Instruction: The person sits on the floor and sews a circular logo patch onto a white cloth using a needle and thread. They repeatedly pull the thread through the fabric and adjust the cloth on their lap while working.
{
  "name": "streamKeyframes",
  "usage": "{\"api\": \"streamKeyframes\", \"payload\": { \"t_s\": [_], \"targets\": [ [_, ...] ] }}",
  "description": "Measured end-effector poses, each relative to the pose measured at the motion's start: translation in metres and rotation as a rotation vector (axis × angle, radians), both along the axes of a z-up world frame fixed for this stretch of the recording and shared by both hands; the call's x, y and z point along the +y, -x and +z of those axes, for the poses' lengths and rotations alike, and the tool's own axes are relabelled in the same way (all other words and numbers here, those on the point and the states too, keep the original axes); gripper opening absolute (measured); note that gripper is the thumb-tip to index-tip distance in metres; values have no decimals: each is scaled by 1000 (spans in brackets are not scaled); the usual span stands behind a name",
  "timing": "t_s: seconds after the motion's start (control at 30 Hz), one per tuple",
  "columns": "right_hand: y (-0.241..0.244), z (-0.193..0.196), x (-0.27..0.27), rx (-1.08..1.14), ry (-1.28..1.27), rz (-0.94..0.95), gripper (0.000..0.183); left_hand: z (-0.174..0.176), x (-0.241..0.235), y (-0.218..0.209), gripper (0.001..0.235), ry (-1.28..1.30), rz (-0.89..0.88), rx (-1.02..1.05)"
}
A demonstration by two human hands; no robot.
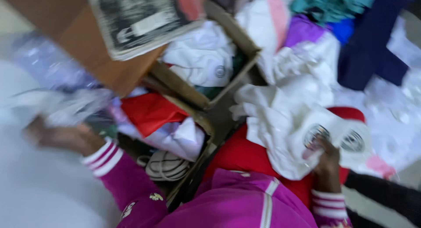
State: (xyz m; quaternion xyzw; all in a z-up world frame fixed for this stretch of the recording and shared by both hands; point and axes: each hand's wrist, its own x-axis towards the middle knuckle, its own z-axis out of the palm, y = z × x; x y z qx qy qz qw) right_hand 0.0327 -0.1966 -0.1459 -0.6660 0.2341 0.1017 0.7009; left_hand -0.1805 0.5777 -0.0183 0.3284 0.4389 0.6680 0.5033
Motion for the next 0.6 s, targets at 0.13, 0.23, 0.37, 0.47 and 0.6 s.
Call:
{"api": "streamKeyframes", "payload": {
  "t_s": [0.13,0.23,0.37,0.47,0.6],
  "targets": [
    [-2,-39,-10,202,-427,-283,21,-1,-48,-81,33,-79,-351,-82],
    [6,-27,17,23,-356,-245,16,15,-116,-142,37,-139,-574,-168],
    [15,119,82,-93,-312,-202,23,43,-220,-198,44,-241,-856,-279],
    [12,118,76,-40,-454,-195,35,65,-300,-217,50,-316,-1035,-364],
    [13,138,75,-19,-527,-178,41,104,-393,-234,60,-441,-1247,-480]
  ]
}}
